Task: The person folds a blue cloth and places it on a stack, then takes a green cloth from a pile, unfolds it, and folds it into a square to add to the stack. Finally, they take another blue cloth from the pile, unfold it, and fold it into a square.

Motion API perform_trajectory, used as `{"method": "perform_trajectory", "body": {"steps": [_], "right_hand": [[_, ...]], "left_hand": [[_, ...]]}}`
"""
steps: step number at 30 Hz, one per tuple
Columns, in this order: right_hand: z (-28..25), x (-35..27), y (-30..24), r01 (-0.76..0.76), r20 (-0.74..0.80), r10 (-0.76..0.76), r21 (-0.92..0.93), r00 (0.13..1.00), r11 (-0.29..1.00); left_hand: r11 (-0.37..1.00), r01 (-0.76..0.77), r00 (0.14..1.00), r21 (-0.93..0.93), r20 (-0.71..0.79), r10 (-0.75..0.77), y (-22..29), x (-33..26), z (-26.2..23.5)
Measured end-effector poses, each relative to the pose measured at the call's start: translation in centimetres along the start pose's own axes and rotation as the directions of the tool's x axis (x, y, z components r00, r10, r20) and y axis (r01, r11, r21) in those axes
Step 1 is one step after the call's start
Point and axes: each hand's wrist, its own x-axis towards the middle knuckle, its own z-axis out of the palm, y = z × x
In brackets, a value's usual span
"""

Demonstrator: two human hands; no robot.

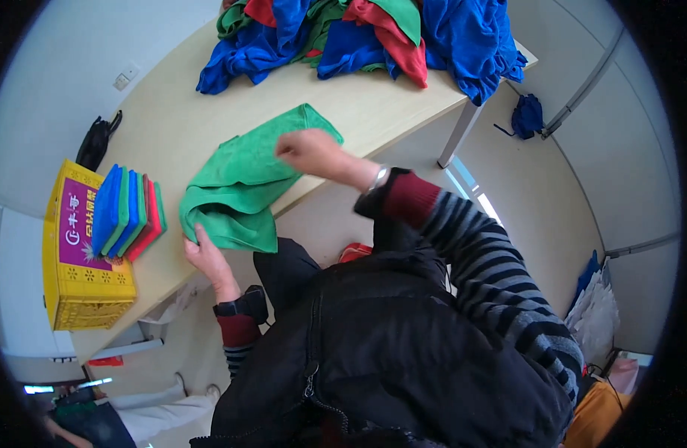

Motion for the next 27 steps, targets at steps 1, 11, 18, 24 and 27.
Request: {"method": "perform_trajectory", "body": {"steps": [1,11,18,24,27], "right_hand": [[-0.8,-1.3,1.4,0.063,-0.003,-0.063,-0.092,0.998,0.994],[-1.3,-1.5,6.5,0.266,0.161,-0.213,-0.648,0.964,0.714],[-7.6,6.0,11.4,0.151,-0.16,-0.481,-0.824,0.862,0.546],[-16.4,13.3,5.3,0.001,-0.448,-0.345,-0.61,0.825,0.793],[-19.9,13.3,4.2,0.008,-0.456,-0.398,-0.65,0.796,0.76]], "left_hand": [[0.995,0.034,0.999,-0.092,-0.026,-0.037,-0.4,0.2,-0.5],[0.981,0.0,0.993,-0.196,-0.117,-0.024,-0.7,5.9,-1.5],[0.763,-0.366,0.924,0.534,0.108,0.367,2.1,17.6,-1.4],[0.546,-0.413,0.887,0.729,0.186,0.422,7.3,24.7,-4.0],[0.412,-0.497,0.795,0.764,0.21,0.569,9.2,25.7,-3.8]]}}
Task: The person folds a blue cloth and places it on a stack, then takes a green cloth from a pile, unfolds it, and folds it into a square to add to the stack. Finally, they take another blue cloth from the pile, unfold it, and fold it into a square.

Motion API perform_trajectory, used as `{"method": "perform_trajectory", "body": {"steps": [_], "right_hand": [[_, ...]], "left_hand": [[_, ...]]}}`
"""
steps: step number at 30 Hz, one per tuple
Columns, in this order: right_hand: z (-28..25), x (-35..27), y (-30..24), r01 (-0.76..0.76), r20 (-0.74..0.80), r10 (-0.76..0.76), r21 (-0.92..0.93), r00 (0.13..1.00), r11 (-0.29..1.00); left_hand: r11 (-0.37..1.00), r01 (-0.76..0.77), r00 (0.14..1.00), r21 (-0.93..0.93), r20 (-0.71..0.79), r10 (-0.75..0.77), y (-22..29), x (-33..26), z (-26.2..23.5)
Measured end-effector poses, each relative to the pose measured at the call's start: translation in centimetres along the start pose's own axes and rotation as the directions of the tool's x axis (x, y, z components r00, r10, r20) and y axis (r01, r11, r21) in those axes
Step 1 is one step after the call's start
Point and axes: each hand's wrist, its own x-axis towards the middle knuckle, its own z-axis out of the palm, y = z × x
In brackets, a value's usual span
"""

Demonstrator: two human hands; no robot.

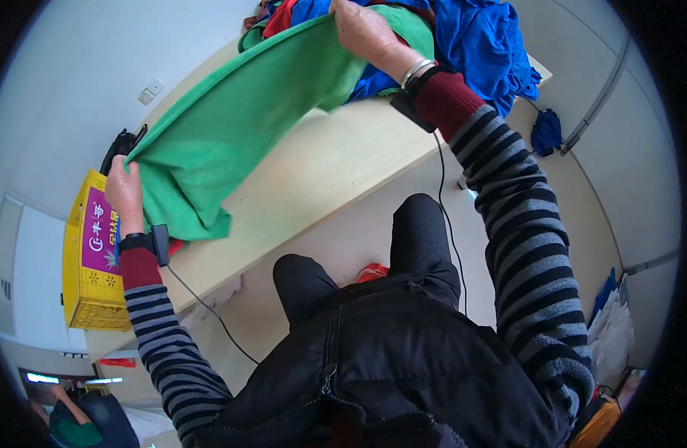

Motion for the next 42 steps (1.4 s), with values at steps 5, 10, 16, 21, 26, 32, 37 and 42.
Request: {"method": "perform_trajectory", "body": {"steps": [5,10,16,21,26,32,37,42], "right_hand": [[-2.3,-0.7,1.9,0.207,-0.014,-0.207,0.13,0.978,0.97],[-4.8,-3.0,-0.6,0.017,0.28,-0.127,0.366,0.952,0.93],[-7.8,-3.7,1.5,-0.124,0.389,-0.138,0.577,0.911,0.807],[-8.0,-2.3,3.2,-0.311,0.363,0.116,0.539,0.924,0.783],[-7.5,-1.1,6.8,-0.221,0.359,0.074,0.388,0.93,0.895],[-5.6,1.3,8.1,0.051,0.222,-0.069,0.085,0.972,0.995],[-5.8,1.0,9.1,0.223,-0.046,-0.22,0.085,0.974,0.971],[-9.3,-0.8,5.4,0.157,-0.036,-0.153,0.25,0.988,0.955]], "left_hand": [[0.998,-0.018,1.0,0.057,-0.01,0.019,-1.4,-0.4,-0.7],[0.996,0.063,0.992,0.066,0.102,-0.069,-6.3,-1.9,-0.6],[0.984,0.114,0.992,-0.14,0.068,-0.105,-10.2,-1.5,0.3],[0.955,0.136,0.991,-0.265,0.03,-0.133,-13.8,-0.5,-0.7],[0.906,0.298,0.95,-0.3,0.188,-0.25,-12.5,0.8,-0.7],[0.904,0.267,0.964,-0.335,0.113,-0.243,-16.3,2.9,0.1],[0.563,0.496,0.848,-0.662,0.227,-0.48,-13.0,2.7,0.6],[0.249,0.45,0.824,-0.858,0.29,-0.487,-10.3,-2.0,-4.3]]}}
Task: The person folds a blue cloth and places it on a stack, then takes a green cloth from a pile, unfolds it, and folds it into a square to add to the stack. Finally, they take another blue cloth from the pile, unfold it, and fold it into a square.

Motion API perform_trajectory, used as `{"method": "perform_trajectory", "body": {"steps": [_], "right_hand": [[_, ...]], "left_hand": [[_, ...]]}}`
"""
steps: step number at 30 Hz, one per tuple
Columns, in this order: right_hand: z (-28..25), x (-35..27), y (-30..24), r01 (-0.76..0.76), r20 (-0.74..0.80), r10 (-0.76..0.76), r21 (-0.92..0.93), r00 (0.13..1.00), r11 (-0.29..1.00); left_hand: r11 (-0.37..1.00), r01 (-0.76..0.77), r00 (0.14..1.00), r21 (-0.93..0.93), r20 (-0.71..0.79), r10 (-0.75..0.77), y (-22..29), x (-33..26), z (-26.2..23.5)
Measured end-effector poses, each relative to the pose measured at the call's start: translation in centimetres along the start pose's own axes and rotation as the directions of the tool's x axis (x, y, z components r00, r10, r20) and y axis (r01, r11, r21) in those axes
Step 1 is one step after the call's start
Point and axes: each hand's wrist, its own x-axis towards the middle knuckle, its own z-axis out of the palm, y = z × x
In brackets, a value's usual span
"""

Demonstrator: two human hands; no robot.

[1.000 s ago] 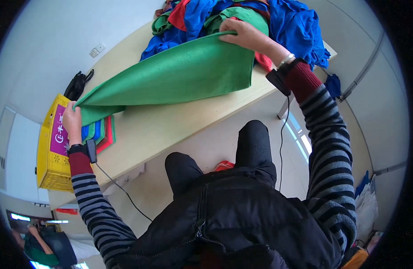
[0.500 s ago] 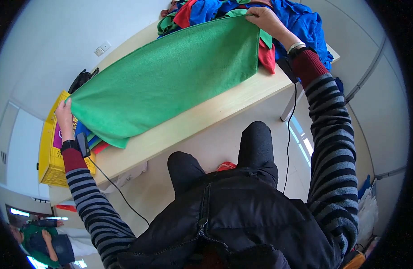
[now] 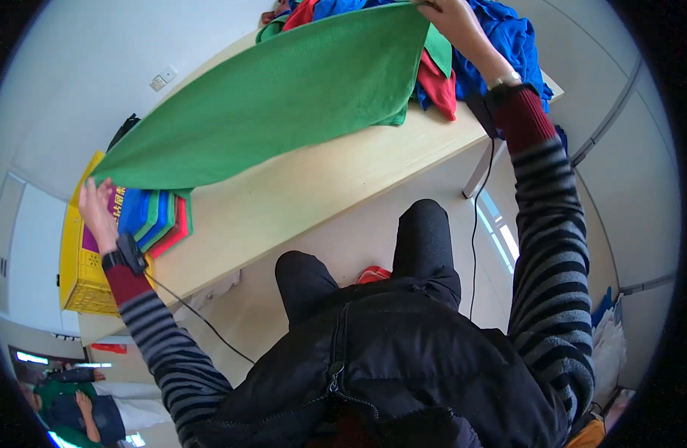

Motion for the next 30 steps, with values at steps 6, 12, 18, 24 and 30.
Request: {"method": "perform_trajectory", "body": {"steps": [6,12,18,24,30], "right_hand": [[-3.3,-12.7,-5.1,-0.617,0.312,0.543,0.231,0.78,0.752],[-1.4,-23.4,-7.2,-0.834,0.562,0.619,0.422,0.548,0.355],[-0.9,-25.5,-8.0,-0.833,0.571,0.61,0.424,0.55,0.354],[-1.2,-24.8,-8.2,-0.823,0.559,0.615,0.472,0.556,0.315],[-2.3,-22.8,-9.0,-0.717,0.409,0.617,0.566,0.672,0.407]], "left_hand": [[0.99,0.076,0.997,-0.119,-0.018,-0.079,-4.8,-13.1,-3.4],[0.953,0.266,0.964,-0.147,0.015,-0.267,-12.4,-24.3,-6.9],[0.912,0.303,0.952,-0.276,0.044,-0.303,-14.2,-27.4,-8.4],[0.89,0.291,0.956,-0.35,0.141,-0.257,-13.7,-26.6,-9.4],[0.888,0.224,0.969,-0.401,0.184,-0.162,-12.3,-25.7,-9.7]]}}
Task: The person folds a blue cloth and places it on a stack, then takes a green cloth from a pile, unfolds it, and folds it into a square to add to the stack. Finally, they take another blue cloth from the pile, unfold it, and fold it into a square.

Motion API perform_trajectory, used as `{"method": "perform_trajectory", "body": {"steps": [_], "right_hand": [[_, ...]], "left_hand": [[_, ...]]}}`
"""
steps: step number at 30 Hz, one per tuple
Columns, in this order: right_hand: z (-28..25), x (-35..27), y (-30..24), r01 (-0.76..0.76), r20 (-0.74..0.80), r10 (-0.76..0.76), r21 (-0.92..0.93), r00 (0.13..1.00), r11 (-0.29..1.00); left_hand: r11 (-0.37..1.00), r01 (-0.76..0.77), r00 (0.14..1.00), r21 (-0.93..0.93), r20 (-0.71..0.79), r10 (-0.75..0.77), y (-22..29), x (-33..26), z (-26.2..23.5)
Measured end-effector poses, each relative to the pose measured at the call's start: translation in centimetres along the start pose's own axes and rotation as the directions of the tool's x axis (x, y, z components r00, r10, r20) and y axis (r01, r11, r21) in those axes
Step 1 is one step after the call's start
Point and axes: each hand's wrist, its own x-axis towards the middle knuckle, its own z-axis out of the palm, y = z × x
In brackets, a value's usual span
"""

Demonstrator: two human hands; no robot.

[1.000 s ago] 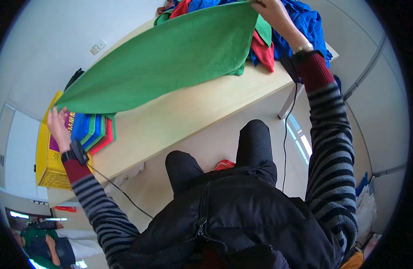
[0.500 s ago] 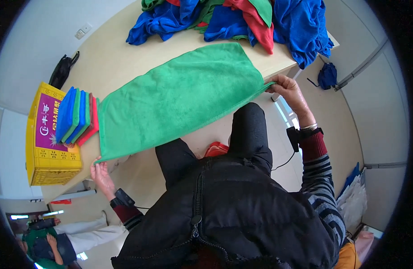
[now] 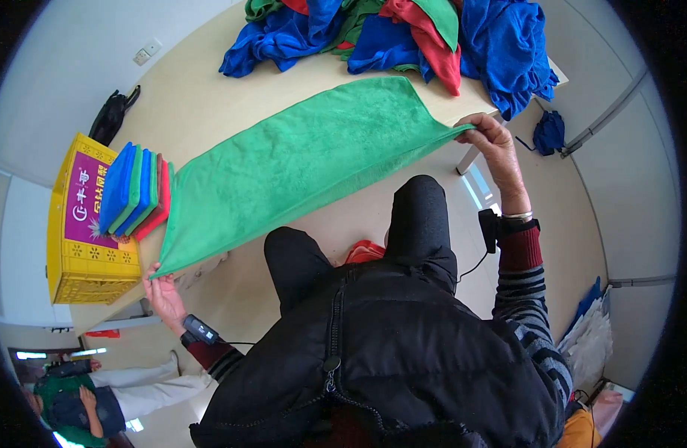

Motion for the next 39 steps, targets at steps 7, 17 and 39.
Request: {"method": "perform_trajectory", "body": {"steps": [7,17,39], "right_hand": [[-0.1,-0.6,-1.6,-0.058,0.145,0.06,-0.018,0.988,0.998],[12.2,5.0,-5.0,0.303,0.497,-0.149,-0.246,0.855,0.921],[26.6,5.6,-9.6,0.433,0.589,-0.391,0.076,0.707,0.898]], "left_hand": [[0.989,0.134,0.985,-0.06,0.117,-0.126,-0.2,-1.7,-1.3],[0.925,0.116,0.944,0.363,0.249,-0.216,2.9,4.3,13.0],[0.93,0.317,0.679,0.188,0.639,-0.36,2.5,8.8,28.0]]}}
